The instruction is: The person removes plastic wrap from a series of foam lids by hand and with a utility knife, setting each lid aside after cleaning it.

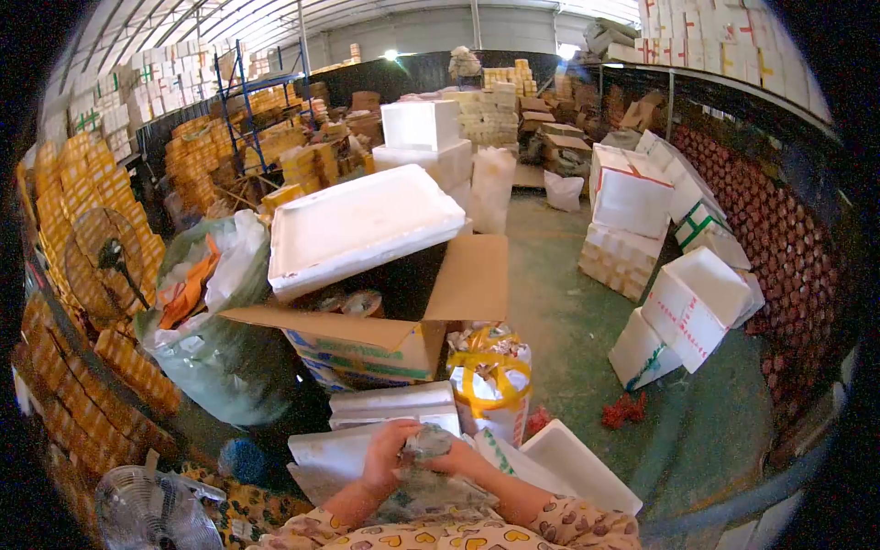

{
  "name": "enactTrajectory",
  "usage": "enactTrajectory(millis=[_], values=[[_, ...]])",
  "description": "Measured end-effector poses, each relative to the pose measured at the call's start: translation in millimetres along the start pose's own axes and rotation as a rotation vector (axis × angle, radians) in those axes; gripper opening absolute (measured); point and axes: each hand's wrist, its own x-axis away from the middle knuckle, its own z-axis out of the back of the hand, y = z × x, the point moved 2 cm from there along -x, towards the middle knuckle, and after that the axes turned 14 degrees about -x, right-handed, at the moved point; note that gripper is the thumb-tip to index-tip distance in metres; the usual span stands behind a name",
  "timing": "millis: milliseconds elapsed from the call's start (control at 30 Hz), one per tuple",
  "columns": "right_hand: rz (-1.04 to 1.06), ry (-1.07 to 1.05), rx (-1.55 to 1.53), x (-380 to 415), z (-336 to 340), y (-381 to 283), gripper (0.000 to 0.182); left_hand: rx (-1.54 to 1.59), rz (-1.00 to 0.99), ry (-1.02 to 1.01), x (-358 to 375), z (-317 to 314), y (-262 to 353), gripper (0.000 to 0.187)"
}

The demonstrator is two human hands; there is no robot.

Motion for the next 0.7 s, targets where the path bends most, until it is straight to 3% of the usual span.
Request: enactTrajectory(millis=[33, 67, 133, 167, 367, 433, 467, 500, 533, 600, 633, 667, 700], values=[[-0.113, 0.116, -0.219, 31.9, -5.9, -55.8, 0.053, -0.044, -0.038, 0.010, 1.0, -2.1, 0.5, 0.050], [-0.112, 0.116, -0.222, 30.8, -6.5, -47.6, 0.053, -0.088, -0.079, 0.017, 1.2, -3.3, 1.7, 0.051], [0.241, 0.210, -0.442, 31.6, -2.7, -36.4, 0.049, -0.106, -0.047, -0.023, 3.6, -7.8, 3.7, 0.053], [0.241, 0.211, -0.441, 34.6, 1.4, -36.1, 0.049, -0.062, -0.045, -0.030, 4.9, -12.4, 3.2, 0.054], [0.365, 0.294, -0.217, 45.5, 21.8, -33.8, 0.042, 0.122, -0.041, -0.179, 13.8, -8.0, 12.5, 0.049], [0.499, 0.296, 0.157, 51.1, 23.0, -41.8, 0.040, 0.196, -0.004, -0.215, 14.4, -3.9, 5.6, 0.045], [0.499, 0.295, 0.156, 55.5, 20.4, -47.3, 0.040, 0.366, 0.069, -0.348, 14.8, -2.6, -6.6, 0.038], [0.565, 0.278, 0.353, 62.6, 14.4, -56.8, 0.039, 0.536, 0.144, -0.480, 15.8, -1.5, -17.3, 0.032], [0.628, 0.256, 0.552, 67.1, 11.1, -64.2, 0.039, 0.536, 0.146, -0.476, 17.6, -0.6, -24.8, 0.032], [0.636, 0.309, 0.532, 70.0, 16.6, -72.9, 0.037, 0.732, 0.881, -0.399, 30.3, -1.1, -49.5, 0.020], [0.645, 0.364, 0.513, 71.7, 22.1, -76.3, 0.035, 0.734, 0.881, -0.399, 33.1, 6.7, -57.4, 0.020], [0.644, 0.362, 0.517, 70.2, 33.5, -74.6, 0.035, 0.395, 0.924, -0.422, 37.8, 18.2, -68.6, 0.032], [0.619, 0.432, 0.071, 65.1, 53.9, -66.7, 0.035, 0.051, 0.950, -0.437, 40.8, 24.2, -76.8, 0.044]])
